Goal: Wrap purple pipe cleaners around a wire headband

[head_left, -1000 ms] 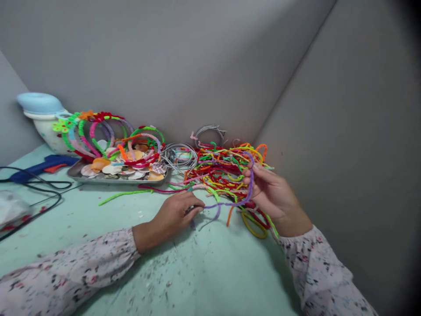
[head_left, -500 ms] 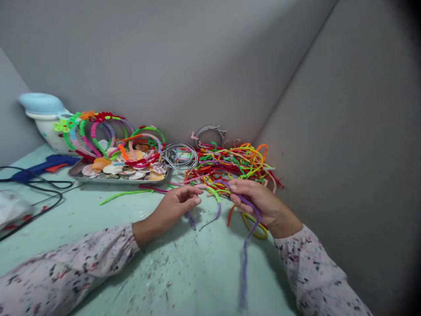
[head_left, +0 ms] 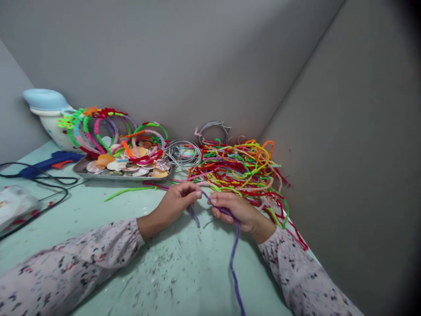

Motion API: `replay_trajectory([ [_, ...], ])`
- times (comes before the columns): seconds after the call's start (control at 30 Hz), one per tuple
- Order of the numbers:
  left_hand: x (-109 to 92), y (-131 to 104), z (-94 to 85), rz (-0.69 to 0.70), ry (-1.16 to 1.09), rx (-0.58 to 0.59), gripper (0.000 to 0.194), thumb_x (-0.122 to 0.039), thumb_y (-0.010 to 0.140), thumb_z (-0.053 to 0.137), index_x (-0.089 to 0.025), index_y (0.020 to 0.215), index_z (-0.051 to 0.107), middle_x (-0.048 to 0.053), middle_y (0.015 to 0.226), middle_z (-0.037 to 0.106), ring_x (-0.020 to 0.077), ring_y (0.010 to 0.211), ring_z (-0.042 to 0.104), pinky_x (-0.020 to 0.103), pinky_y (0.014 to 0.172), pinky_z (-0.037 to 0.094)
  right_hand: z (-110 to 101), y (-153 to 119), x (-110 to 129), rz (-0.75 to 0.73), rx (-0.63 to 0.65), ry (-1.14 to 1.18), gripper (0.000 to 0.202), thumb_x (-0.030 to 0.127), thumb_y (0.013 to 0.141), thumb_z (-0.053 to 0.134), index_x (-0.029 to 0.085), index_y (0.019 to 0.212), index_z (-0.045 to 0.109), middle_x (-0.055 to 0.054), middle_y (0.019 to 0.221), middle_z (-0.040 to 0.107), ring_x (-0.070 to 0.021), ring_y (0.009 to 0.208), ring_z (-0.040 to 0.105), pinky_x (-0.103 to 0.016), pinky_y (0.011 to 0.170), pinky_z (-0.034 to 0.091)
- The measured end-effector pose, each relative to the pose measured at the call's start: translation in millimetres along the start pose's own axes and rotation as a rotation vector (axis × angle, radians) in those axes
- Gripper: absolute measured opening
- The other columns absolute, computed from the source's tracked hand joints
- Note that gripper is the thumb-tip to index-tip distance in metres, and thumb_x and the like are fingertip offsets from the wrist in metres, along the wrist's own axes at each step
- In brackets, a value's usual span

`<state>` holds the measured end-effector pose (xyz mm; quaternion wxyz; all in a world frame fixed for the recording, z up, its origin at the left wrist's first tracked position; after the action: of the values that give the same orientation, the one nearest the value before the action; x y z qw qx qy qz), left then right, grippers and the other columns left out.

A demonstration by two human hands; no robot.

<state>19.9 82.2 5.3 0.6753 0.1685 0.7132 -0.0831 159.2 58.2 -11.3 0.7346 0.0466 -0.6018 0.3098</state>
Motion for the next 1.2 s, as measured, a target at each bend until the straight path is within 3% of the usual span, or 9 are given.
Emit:
replay_trajectory([
  [0.27, 5, 0, 0.0, 0.056, 0.043, 0.012, 0.024, -0.035, 0.08, 0.064, -0.015, 0.093, 0.063, 0.001, 0.076, 0.061, 0.011, 0.065, 0.053, 0.022, 0.059, 0.041, 5, 5, -12, 0.022, -0.001, -0.004, 0.021, 0.034, 0.077, 0.065, 0.016, 0.077, 0.055, 0.004, 0.056, 0.062, -0.0008, 0.03, 0.036, -0.015, 0.03, 0.017],
  [0.53, 0, -2, -4.3, 0.017, -0.016, -0.034, 0.02, -0.034, 0.082, 0.062, -0.014, 0.081, 0.063, -0.001, 0.067, 0.055, 0.0091, 0.059, 0.046, 0.021, 0.055, 0.037, 9, 2, -11, 0.014, -0.015, -0.163, 0.026, 0.04, 0.082, 0.061, 0.017, 0.074, 0.053, 0.006, 0.056, 0.057, -0.0001, 0.032, 0.031, -0.017, 0.032, 0.013],
  [0.77, 4, 2, -7.2, -0.004, -0.077, -0.053, 0.019, -0.033, 0.081, 0.061, -0.015, 0.077, 0.063, -0.001, 0.066, 0.055, 0.0092, 0.056, 0.045, 0.022, 0.054, 0.036, 12, 3, -9, -0.039, -0.07, -0.259, 0.02, 0.035, 0.084, 0.057, 0.017, 0.073, 0.053, 0.006, 0.054, 0.057, -0.0011, 0.032, 0.032, -0.018, 0.032, 0.016],
  [1.03, -8, -4, -1.3, 0.1, 0.124, -0.027, 0.018, -0.031, 0.084, 0.058, -0.015, 0.08, 0.062, -0.002, 0.067, 0.055, 0.0098, 0.061, 0.047, 0.022, 0.058, 0.037, 17, 3, -11, -0.078, 0.002, -0.208, 0.021, 0.039, 0.085, 0.056, 0.018, 0.085, 0.054, 0.005, 0.061, 0.061, -0.0017, 0.035, 0.038, -0.016, 0.034, 0.021],
  [1.2, -16, -9, 2.1, 0.186, 0.233, -0.022, 0.015, -0.028, 0.087, 0.055, -0.015, 0.087, 0.063, -0.001, 0.074, 0.059, 0.0108, 0.068, 0.053, 0.022, 0.063, 0.041, 16, 3, -5, -0.148, -0.101, -0.283, 0.023, 0.04, 0.086, 0.054, 0.018, 0.079, 0.054, 0.006, 0.058, 0.059, -0.0019, 0.034, 0.037, -0.016, 0.034, 0.023],
])
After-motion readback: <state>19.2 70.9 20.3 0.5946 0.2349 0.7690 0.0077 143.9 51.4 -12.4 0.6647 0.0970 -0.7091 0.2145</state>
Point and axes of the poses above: each hand's wrist, its own y-axis towards the middle knuckle, its own z-axis out of the palm, x = y × z, the point moved 7 cm from there along y, towards the middle knuckle
